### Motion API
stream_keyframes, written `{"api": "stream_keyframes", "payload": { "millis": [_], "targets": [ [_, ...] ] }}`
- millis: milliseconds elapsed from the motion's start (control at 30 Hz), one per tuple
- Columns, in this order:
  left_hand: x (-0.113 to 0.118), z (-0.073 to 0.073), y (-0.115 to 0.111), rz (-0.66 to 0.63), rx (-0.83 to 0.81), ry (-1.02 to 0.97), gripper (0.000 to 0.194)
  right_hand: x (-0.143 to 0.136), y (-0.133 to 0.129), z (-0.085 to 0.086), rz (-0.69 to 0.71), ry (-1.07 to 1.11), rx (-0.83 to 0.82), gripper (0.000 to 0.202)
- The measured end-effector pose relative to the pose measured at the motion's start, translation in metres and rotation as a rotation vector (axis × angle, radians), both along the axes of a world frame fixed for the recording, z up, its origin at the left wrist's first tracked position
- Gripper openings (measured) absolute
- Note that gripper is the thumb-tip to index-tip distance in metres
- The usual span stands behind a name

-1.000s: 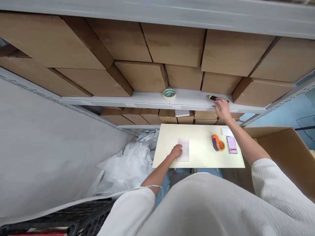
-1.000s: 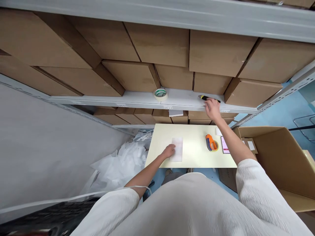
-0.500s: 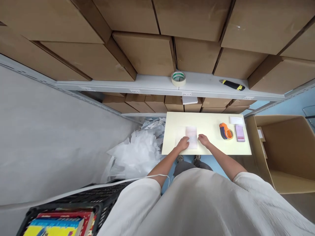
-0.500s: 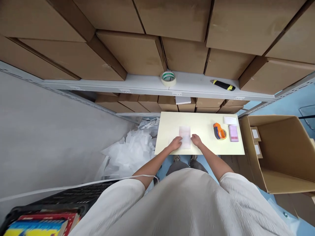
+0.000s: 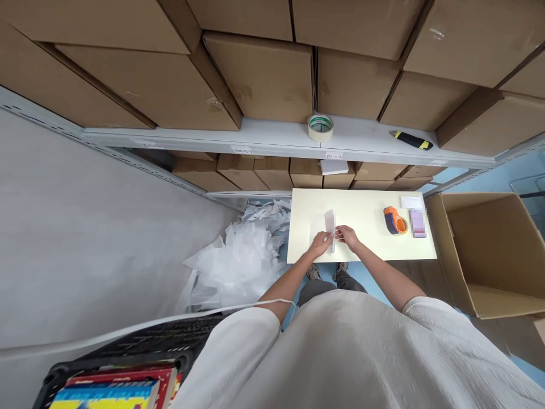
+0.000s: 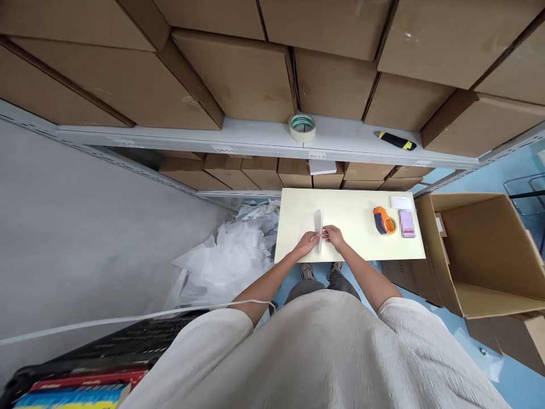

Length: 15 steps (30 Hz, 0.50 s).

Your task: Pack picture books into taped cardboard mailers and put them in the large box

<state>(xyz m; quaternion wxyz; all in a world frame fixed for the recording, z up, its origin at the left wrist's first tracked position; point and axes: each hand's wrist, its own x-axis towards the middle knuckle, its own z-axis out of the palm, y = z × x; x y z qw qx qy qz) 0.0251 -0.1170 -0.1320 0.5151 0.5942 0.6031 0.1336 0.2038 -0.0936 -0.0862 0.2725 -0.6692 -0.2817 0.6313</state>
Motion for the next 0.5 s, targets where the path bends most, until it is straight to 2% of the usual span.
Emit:
{"api": "stream_keyframes", "payload": {
  "millis": [133, 267, 400, 500],
  "targets": [
    [-0.025, 0.007, -0.004, 0.089, 0.004, 0.001, 0.05, -0.019, -0.004, 0.002, 0.075, 0.046, -0.019, 0.015],
    [-0.046, 0.006, -0.007, 0.156, -0.073, 0.023, 0.05, -0.026, -0.011, -0.012, 0.112, -0.065, -0.046, 0.012],
    [-0.06, 0.0, -0.002, 0.105, -0.06, 0.149, 0.041, -0.03, -0.018, -0.032, 0.175, -0.236, 0.005, 0.015],
    [-0.068, -0.005, 0.004, 0.076, -0.069, 0.276, 0.037, -0.033, -0.019, -0.043, 0.213, -0.285, 0.066, 0.02]
  ]
}}
